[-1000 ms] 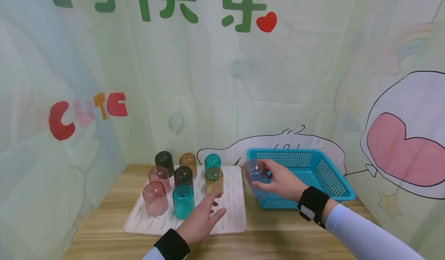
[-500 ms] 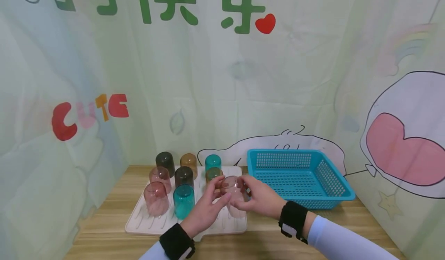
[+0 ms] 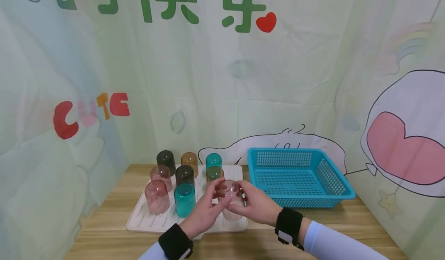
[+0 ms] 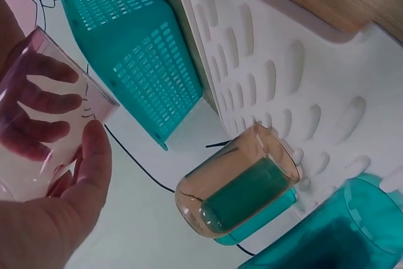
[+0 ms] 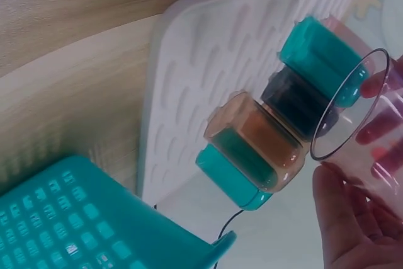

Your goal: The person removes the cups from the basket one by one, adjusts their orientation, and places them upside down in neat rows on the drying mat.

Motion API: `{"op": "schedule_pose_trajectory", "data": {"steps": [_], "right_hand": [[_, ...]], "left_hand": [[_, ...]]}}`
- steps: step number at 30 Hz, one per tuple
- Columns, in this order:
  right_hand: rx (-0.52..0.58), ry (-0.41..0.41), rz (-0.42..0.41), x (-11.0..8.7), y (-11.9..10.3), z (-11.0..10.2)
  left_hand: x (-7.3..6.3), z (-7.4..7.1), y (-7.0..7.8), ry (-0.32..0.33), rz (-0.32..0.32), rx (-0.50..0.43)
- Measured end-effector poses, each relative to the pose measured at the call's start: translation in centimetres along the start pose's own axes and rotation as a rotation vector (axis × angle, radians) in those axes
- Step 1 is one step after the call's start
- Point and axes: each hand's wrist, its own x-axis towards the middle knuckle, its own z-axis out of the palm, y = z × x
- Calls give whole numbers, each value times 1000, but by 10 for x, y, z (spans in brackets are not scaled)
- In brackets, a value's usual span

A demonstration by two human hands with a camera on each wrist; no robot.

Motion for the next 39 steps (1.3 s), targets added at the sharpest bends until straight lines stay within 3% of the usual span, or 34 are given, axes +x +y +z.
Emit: {"op": "schedule_pose_trajectory", "data": {"steps": [7, 15, 23, 29, 35, 39], "right_hand": [[9, -19, 19, -5, 5, 0], [-127, -84, 33, -11, 19, 10], [-254, -167, 20, -14, 41, 28], [-286, -174, -51, -21, 44, 30], [-278, -174, -45, -23, 42, 27], [-265, -180, -16, -24, 46, 26]], "left_hand": [[3, -6, -9, 81, 7, 41], [9, -16, -25, 146, -35, 88], [17, -15, -45, 173, -106, 200], [21, -12, -54, 165, -104, 220], [22, -6, -55, 131, -182, 230], [22, -3, -58, 122, -199, 235]]}}
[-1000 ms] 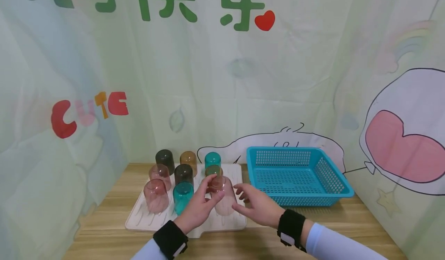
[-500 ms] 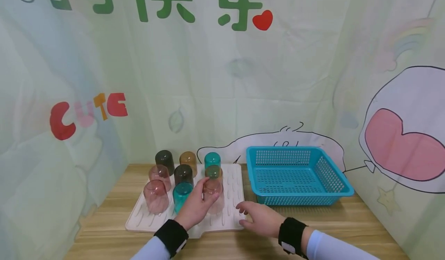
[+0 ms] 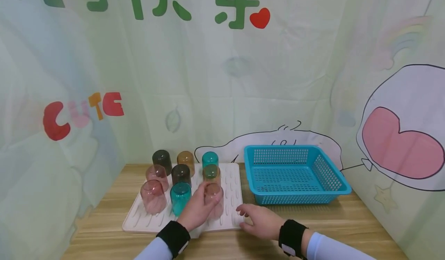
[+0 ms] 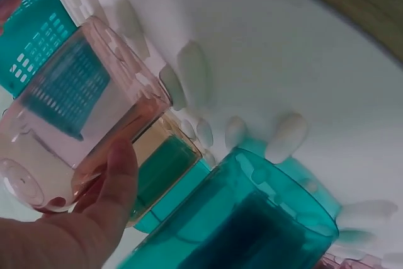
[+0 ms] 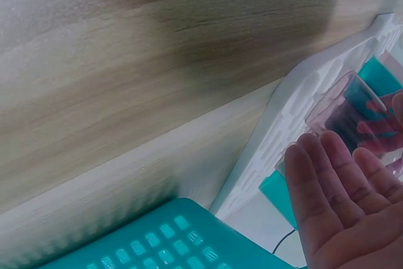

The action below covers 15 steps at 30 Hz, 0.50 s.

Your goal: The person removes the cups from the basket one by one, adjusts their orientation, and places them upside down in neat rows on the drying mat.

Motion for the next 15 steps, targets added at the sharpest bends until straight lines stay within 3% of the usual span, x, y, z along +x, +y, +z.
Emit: {"op": "schedule_pose_trajectory", "data": {"steps": [15], "right_hand": [[21, 55, 21, -4, 5, -8]], "left_hand": [[-5, -1, -3, 36, 72, 30]]}}
